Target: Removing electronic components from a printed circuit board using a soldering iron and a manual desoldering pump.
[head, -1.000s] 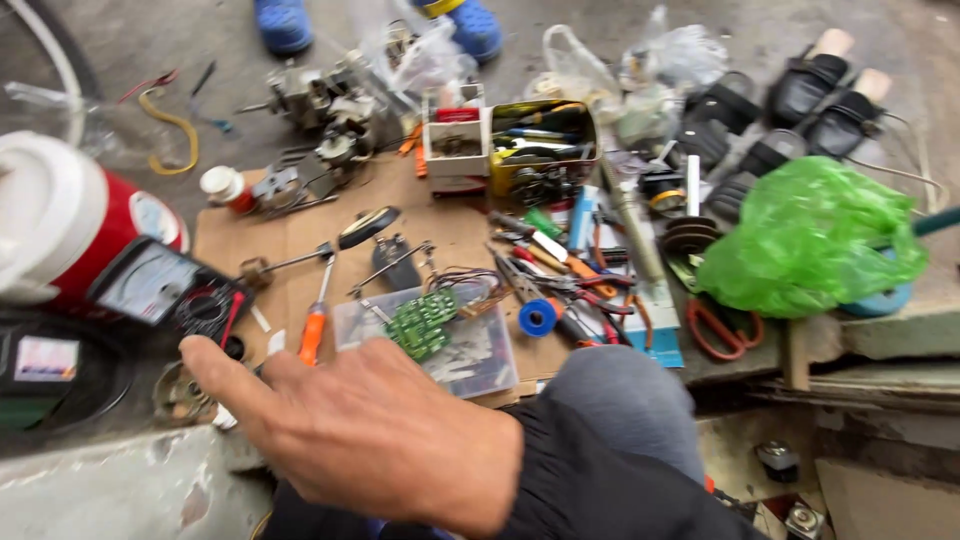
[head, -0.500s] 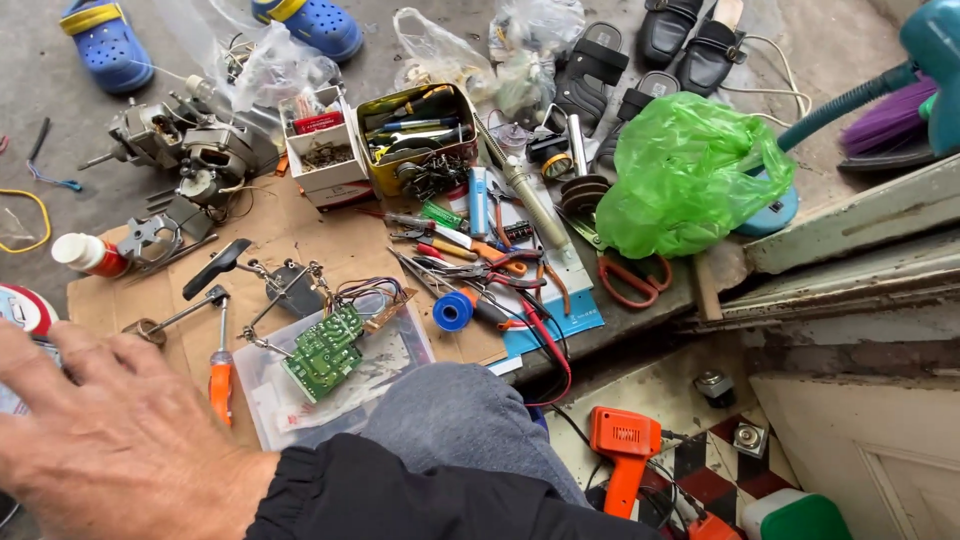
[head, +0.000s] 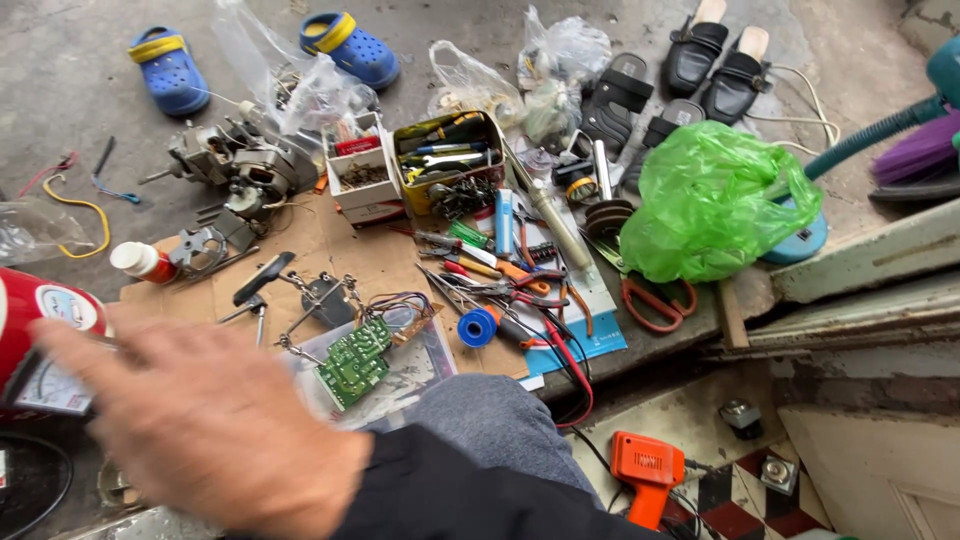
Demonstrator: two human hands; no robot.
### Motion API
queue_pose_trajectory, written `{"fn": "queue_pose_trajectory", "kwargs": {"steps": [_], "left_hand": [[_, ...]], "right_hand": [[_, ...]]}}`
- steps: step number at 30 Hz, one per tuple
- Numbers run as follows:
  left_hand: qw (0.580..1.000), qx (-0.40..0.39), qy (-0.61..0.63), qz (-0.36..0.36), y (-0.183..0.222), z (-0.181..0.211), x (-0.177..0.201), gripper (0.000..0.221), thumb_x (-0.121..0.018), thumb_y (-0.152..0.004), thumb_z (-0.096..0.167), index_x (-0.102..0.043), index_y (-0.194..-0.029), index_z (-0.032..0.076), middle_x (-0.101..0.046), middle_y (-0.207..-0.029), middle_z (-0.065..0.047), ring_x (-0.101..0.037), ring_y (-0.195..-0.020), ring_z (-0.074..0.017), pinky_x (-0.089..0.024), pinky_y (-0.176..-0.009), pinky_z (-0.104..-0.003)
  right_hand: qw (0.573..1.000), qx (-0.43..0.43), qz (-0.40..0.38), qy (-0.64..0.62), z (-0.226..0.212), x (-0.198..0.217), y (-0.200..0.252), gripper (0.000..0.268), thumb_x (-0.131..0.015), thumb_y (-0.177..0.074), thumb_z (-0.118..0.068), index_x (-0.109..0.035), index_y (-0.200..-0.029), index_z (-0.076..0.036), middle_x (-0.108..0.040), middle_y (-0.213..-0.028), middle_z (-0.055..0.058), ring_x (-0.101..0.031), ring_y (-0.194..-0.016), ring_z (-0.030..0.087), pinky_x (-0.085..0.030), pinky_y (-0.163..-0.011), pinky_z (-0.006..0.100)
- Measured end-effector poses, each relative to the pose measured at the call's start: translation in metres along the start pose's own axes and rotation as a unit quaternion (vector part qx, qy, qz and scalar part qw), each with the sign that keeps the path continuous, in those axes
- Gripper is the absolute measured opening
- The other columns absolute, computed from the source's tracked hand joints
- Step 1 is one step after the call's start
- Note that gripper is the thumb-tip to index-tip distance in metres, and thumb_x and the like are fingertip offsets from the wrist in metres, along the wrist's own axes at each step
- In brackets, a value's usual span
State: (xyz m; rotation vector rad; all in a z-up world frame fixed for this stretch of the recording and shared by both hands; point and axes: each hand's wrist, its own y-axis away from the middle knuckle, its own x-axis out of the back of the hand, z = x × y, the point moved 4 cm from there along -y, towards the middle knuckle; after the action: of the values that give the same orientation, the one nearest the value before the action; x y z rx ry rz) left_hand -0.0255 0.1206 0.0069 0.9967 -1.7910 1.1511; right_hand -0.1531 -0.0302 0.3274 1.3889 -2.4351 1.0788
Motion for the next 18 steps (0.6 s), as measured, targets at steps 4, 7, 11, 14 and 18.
{"fn": "queue_pose_trajectory", "kwargs": {"steps": [4,7,11,14,18], "left_hand": [[0.634,0.261,0.727,-0.035,0.026,-0.038,0.026,0.044,-0.048,-0.113,0.001,-0.052,-0.155,-0.011,-0.07,-0.135,-0.023,-0.07,-0.104,-0.0184,-0.059,-0.091,-0.026],[0.643,0.291,0.708,-0.004,0.017,-0.043,0.09,0.043,-0.055,-0.116,0.015,-0.061,-0.154,-0.005,-0.077,-0.114,-0.015,-0.073,-0.097,-0.0158,-0.058,-0.093,-0.025],[0.648,0.239,0.723,0.032,-0.006,-0.061,0.134,0.059,-0.044,-0.115,-0.001,-0.022,-0.168,-0.015,-0.064,-0.149,-0.037,-0.067,-0.137,-0.0385,-0.052,-0.116,-0.042],[0.653,0.181,0.734,0.048,-0.022,-0.083,0.139,0.067,-0.049,-0.114,-0.01,-0.012,-0.171,-0.013,-0.041,-0.161,-0.051,-0.06,-0.135,-0.0505,-0.052,-0.11,-0.053],[0.669,0.134,0.731,0.015,-0.027,-0.112,0.128,0.074,-0.043,-0.111,-0.019,-0.009,-0.176,-0.006,-0.039,-0.162,-0.05,-0.059,-0.12,-0.0544,-0.052,-0.092,-0.056]], "right_hand": [[0.993,-0.113,0.033,-0.015,0.087,0.098,0.019,0.043,-0.076,-0.1,-0.024,-0.07,-0.142,-0.014,-0.078,-0.137,0.011,-0.078,-0.12,0.026,-0.063,-0.104,0.037],[0.938,-0.311,0.085,0.129,0.228,0.178,0.063,0.031,-0.072,-0.1,-0.03,-0.082,-0.122,-0.01,-0.085,-0.113,0.002,-0.075,-0.091,0.019,-0.059,-0.082,0.032],[0.839,-0.43,0.012,0.334,0.386,0.22,0.13,0.029,-0.065,-0.1,-0.033,-0.069,-0.106,-0.004,-0.075,-0.104,0.02,-0.071,-0.089,0.044,-0.056,-0.08,0.056],[0.814,-0.425,0.0,0.396,0.446,0.215,0.153,0.045,-0.057,-0.103,-0.033,-0.06,-0.128,0.004,-0.065,-0.127,0.03,-0.067,-0.109,0.053,-0.055,-0.091,0.063],[0.79,-0.338,-0.029,0.51,0.458,0.204,0.145,0.024,-0.064,-0.096,-0.022,-0.067,-0.102,0.002,-0.07,-0.099,0.021,-0.068,-0.084,0.039,-0.057,-0.078,0.053]]}}
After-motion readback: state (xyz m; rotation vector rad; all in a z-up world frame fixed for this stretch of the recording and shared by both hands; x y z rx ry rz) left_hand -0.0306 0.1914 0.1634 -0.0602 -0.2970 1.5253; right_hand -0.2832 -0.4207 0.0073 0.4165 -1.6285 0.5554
